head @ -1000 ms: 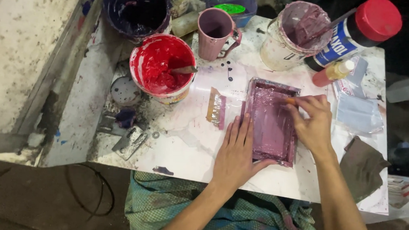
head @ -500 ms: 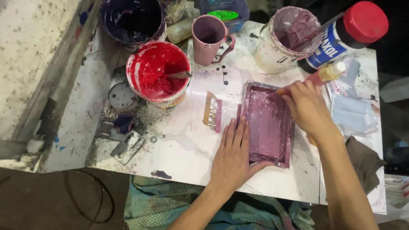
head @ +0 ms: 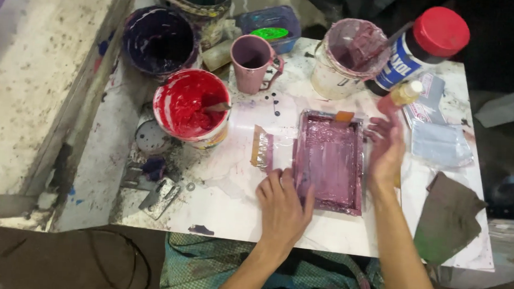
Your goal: The person spreads a purple substance inside a rectangular tray using a small wooden stick. They then handle a clear plastic bag, folding and manipulating it on the table before returning to spread the substance in the tray again.
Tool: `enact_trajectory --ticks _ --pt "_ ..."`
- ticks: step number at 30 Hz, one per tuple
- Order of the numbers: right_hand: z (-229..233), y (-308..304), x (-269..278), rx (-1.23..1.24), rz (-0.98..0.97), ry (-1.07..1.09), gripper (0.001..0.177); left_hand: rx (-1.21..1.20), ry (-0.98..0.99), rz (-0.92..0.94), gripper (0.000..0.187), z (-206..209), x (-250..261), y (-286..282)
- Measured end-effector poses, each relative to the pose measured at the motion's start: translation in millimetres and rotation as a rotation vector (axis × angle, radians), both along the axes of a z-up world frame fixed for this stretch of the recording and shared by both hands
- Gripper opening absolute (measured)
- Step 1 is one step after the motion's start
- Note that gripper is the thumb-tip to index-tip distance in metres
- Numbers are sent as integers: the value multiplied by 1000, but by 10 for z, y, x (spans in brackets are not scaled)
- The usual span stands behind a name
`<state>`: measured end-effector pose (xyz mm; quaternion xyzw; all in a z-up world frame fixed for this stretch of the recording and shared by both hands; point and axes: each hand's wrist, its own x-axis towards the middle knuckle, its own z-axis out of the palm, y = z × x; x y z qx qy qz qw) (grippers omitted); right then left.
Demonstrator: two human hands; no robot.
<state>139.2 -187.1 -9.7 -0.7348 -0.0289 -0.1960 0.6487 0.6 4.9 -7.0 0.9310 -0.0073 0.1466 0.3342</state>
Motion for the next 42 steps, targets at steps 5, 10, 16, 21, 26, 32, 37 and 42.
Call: enact_trajectory --ticks 5,10,16,21,26,32,37,42 --pt "-434 -138 134 500 -29 86 51 277 -18 130 31 -389 -8 -36" --pt "-591 -192 172 474 -23 50 50 350 -134 80 17 -270 9 -9" --pt "-593 -151 181 401 -15 29 50 196 -69 21 17 -277 5 221" --pt "-500 -135 164 442 -8 17 51 -16 93 -9 23 141 -68 453" --pt "-283 -347 59 484 -48 -102 54 74 125 54 22 300 -133 566" --pt "331 -349 -887 -57 -71 160 32 215 21 5 22 166 -239 335" --pt "413 -309 -1477 -234 -48 318 29 241 -131 -37 17 30 -80 -185" --pt "100 -710 -1691 -313 -178 262 28 187 -180 -119 18 84 -94 -656"
